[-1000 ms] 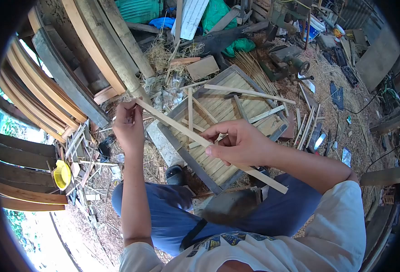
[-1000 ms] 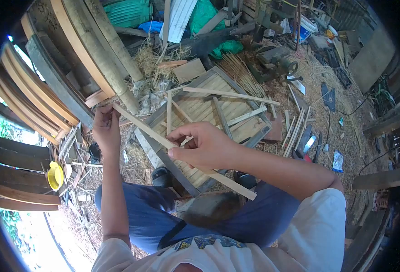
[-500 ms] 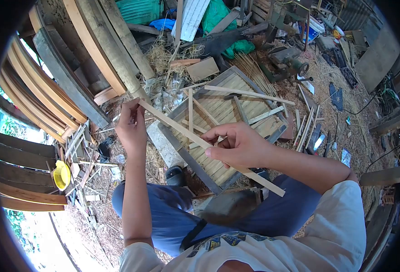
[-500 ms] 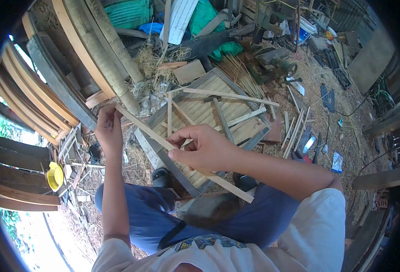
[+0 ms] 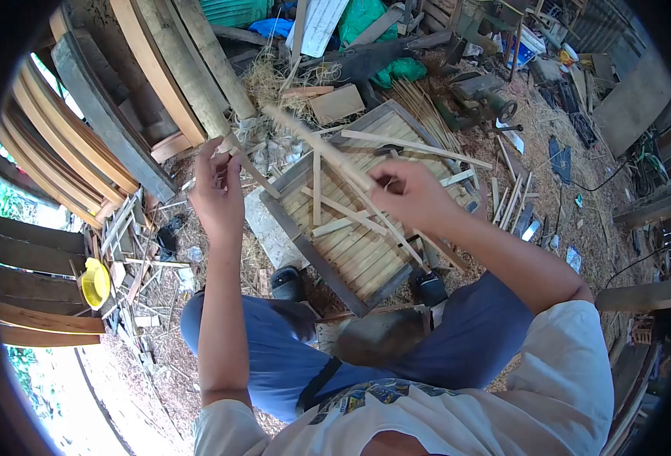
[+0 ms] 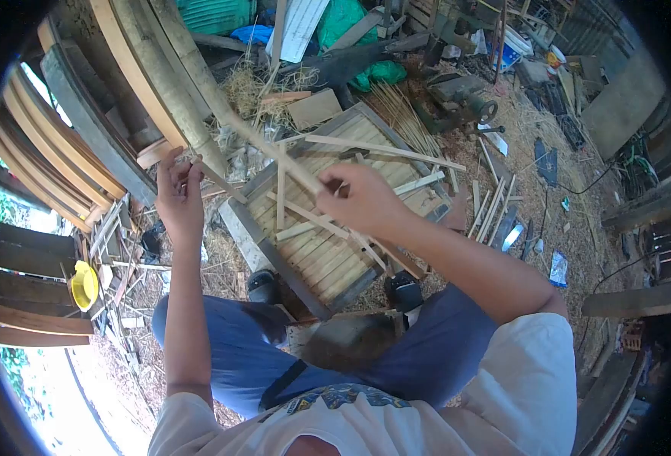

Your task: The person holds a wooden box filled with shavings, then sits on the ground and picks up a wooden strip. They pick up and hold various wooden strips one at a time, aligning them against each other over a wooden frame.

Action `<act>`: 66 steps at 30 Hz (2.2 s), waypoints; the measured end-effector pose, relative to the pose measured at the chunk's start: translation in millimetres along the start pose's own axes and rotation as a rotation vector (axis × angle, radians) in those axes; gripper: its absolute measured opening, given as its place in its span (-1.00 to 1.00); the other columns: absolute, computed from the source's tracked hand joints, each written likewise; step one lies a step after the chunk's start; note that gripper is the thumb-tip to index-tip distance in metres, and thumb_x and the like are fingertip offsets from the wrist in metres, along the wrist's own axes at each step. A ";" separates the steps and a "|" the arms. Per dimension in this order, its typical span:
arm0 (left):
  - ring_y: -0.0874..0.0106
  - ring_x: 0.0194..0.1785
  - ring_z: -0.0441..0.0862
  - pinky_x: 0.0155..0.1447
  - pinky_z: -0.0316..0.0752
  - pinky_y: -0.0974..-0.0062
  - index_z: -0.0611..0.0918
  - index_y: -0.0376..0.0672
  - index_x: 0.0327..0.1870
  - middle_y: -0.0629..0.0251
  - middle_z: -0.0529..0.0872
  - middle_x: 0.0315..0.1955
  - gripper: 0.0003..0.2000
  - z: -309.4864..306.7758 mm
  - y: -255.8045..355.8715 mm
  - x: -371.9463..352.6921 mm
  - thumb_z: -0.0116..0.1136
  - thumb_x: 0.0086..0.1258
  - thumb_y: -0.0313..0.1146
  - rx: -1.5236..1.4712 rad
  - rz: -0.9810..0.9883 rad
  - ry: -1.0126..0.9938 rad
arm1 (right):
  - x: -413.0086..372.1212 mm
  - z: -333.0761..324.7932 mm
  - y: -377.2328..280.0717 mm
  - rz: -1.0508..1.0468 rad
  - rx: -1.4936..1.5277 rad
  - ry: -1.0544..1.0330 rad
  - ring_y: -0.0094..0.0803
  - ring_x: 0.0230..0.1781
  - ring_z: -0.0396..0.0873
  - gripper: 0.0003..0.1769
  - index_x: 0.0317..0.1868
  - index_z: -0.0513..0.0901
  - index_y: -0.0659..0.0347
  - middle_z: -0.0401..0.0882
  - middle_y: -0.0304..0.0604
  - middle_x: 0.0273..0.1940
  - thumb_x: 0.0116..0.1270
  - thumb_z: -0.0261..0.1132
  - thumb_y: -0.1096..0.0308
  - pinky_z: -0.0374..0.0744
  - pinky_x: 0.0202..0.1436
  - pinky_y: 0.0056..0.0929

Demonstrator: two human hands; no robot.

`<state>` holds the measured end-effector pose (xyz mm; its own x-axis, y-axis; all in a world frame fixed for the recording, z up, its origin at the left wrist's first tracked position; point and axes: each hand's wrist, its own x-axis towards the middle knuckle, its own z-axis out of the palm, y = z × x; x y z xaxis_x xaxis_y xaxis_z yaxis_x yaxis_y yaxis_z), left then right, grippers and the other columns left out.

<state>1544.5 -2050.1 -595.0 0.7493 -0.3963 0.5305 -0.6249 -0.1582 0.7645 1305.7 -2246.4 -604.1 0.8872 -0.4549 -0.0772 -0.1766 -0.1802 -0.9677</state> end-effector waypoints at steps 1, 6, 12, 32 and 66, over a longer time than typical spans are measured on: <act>0.56 -0.12 0.75 0.02 0.65 0.52 0.70 -0.27 0.10 0.22 0.82 -0.20 -0.84 -0.2 -5.8 0.2 0.23 0.60 -0.54 0.018 0.049 0.005 | 5.2 -3.7 6.3 -0.014 -0.092 0.028 -0.59 -0.37 0.60 -0.74 0.06 0.72 0.34 0.70 -0.24 -0.23 0.43 0.41 0.41 0.57 -0.29 -0.49; 0.54 -0.26 0.76 -0.14 0.66 0.52 0.73 -0.24 -0.01 0.22 0.84 -0.28 -0.91 -0.9 -18.2 0.7 0.29 0.56 -0.53 0.026 0.111 -0.026 | 31.0 -11.6 79.5 -0.184 -0.504 0.172 -0.05 -0.22 0.72 -0.76 -0.05 0.72 0.35 0.72 0.09 -0.22 0.34 0.39 0.39 0.66 -0.07 -0.15; 0.44 -0.22 0.80 -0.13 0.72 0.48 0.73 -0.28 -0.06 0.20 0.83 -0.21 -0.94 -2.2 -13.9 -3.6 0.28 0.56 -0.53 0.019 0.144 -0.023 | 38.3 3.8 77.6 -0.577 -0.814 0.440 0.11 -0.21 0.66 -0.74 -0.09 0.70 0.30 0.64 0.06 -0.30 0.30 0.44 0.31 0.63 -0.05 0.02; 0.40 -0.01 0.79 0.03 0.76 0.42 0.66 -0.22 0.21 0.17 0.77 0.00 -0.71 -7.0 -13.7 -10.7 0.30 0.51 -0.56 -0.015 0.110 -0.123 | 68.9 98.4 45.6 0.042 -0.702 -0.007 0.02 -0.23 0.77 -0.57 -0.33 0.79 0.27 0.77 0.05 -0.28 0.25 0.53 0.00 0.70 -0.10 -0.03; 0.28 0.15 0.76 0.32 0.62 0.33 0.55 -0.39 0.38 0.08 0.80 0.10 -0.63 59.6 -32.3 -59.8 0.10 0.73 -0.33 -0.359 -0.253 -0.648 | -32.8 59.8 91.8 -0.137 -0.286 -0.144 -0.28 -0.37 0.61 -0.75 -0.03 0.68 0.38 0.65 -0.01 -0.33 0.55 0.38 0.30 0.58 -0.23 -0.27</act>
<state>1506.8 -2075.2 -673.2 0.5131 -0.8537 0.0891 -0.2602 -0.0558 0.9639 1285.9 -2195.9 -704.8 0.9584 -0.2854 -0.0045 -0.1463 -0.4774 -0.8664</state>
